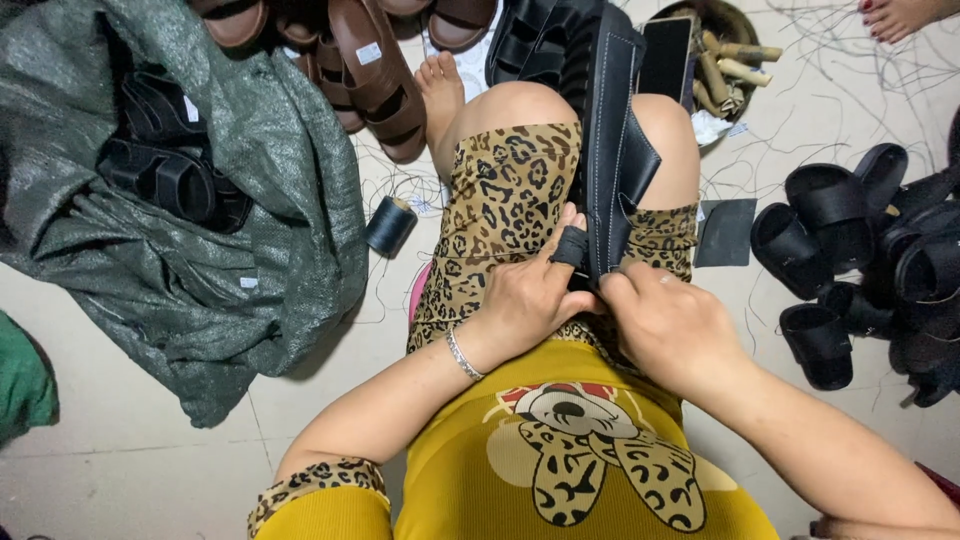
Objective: The person stitches the side of a black sandal using a needle and thread, pulling the thread tight through the material while seated on the floor surrounded by various shoes.
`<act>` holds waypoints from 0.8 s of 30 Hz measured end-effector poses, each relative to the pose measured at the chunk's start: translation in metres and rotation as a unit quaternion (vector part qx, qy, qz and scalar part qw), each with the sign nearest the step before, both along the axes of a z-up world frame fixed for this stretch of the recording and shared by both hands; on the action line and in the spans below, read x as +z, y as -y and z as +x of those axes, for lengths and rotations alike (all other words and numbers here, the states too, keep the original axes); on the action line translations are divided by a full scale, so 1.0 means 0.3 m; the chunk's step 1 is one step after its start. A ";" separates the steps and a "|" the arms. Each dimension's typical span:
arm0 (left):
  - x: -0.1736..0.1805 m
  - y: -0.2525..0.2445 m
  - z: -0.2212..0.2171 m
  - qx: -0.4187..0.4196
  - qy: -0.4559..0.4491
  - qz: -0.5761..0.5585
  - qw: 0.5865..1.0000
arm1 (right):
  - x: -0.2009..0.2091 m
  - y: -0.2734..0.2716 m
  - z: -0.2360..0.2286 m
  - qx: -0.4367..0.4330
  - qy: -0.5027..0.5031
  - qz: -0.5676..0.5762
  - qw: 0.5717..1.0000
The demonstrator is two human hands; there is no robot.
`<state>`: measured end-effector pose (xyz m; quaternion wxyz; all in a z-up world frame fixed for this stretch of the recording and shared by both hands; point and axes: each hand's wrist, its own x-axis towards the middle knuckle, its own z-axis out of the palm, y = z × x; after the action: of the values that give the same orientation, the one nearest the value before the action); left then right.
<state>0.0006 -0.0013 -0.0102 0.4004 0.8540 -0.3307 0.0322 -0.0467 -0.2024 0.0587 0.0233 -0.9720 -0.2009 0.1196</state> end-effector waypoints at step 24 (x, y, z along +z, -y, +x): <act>0.346 -0.238 0.088 -0.092 -0.493 -0.566 0.654 | 0.228 0.040 0.005 -0.150 -0.138 0.823 0.531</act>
<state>0.0270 0.0701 0.0936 0.9114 0.3177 -0.0790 -0.2495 -0.0452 -0.2144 0.1272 0.8577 -0.5104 -0.0558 0.0291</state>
